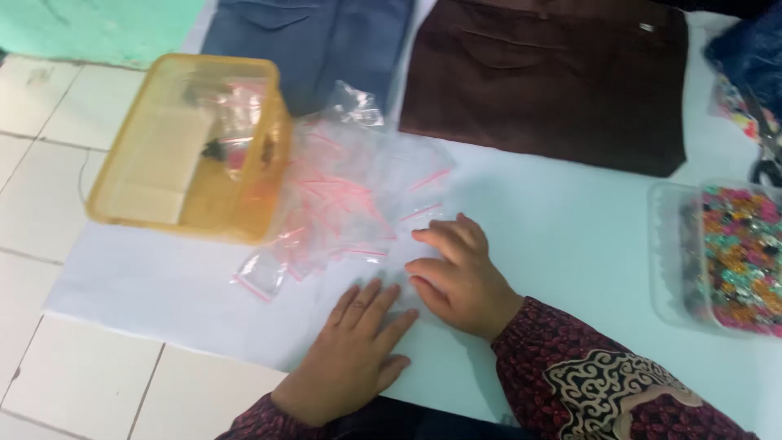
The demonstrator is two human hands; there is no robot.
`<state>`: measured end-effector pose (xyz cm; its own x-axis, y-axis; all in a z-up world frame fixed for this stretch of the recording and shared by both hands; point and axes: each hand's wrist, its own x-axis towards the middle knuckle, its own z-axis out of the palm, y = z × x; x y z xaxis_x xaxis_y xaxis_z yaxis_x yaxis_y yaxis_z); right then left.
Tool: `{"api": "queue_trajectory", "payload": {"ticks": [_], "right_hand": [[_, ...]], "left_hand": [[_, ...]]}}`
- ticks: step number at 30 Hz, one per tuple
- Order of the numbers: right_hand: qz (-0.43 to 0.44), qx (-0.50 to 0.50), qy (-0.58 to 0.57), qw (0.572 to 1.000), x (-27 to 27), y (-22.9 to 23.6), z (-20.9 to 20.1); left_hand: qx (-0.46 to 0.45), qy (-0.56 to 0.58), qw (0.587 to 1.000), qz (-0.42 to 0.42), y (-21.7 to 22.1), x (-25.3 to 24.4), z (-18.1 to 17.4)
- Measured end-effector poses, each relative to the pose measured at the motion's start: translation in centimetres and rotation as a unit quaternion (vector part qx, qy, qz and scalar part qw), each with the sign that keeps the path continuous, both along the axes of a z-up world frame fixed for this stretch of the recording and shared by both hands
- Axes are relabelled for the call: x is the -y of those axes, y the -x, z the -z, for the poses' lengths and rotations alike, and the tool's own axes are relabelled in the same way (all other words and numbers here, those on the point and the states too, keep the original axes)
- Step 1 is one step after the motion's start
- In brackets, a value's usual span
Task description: Sorting small buttons from a container and placing them into small plastic bags
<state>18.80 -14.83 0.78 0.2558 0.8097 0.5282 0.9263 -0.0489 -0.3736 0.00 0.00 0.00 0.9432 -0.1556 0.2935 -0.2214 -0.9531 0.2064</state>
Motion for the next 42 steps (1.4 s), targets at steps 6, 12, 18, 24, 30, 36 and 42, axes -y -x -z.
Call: {"api": "queue_trajectory", "payload": {"ticks": [6,12,18,24,30,36,42], "right_hand": [[-0.005,0.12,-0.068,0.99,6.0,-0.5,-1.3],[0.04,0.144,-0.09,0.985,10.9,-3.6,-1.9],[0.169,0.21,-0.134,0.954,17.1,-9.1,-2.9],[0.247,0.156,-0.056,0.955,25.0,-11.3,-6.3],[0.338,0.065,0.11,0.933,30.2,-12.1,-8.5],[0.471,-0.049,0.194,0.859,33.4,-14.8,-5.2],[0.465,-0.109,0.182,0.859,33.8,-16.8,-3.9]], "left_hand": [[0.023,-0.174,0.983,0.044,-3.7,2.2,0.2],[0.004,-0.243,0.954,0.175,-12.3,8.3,-0.9],[-0.089,-0.113,0.967,0.21,-22.7,16.4,-2.2],[0.045,0.114,0.961,0.247,-26.7,17.6,3.3],[0.001,0.09,0.953,0.289,-25.7,16.6,2.3],[0.01,0.041,0.954,0.296,-25.9,16.9,3.2],[0.024,0.004,0.958,0.287,-25.5,17.4,3.7]]}}
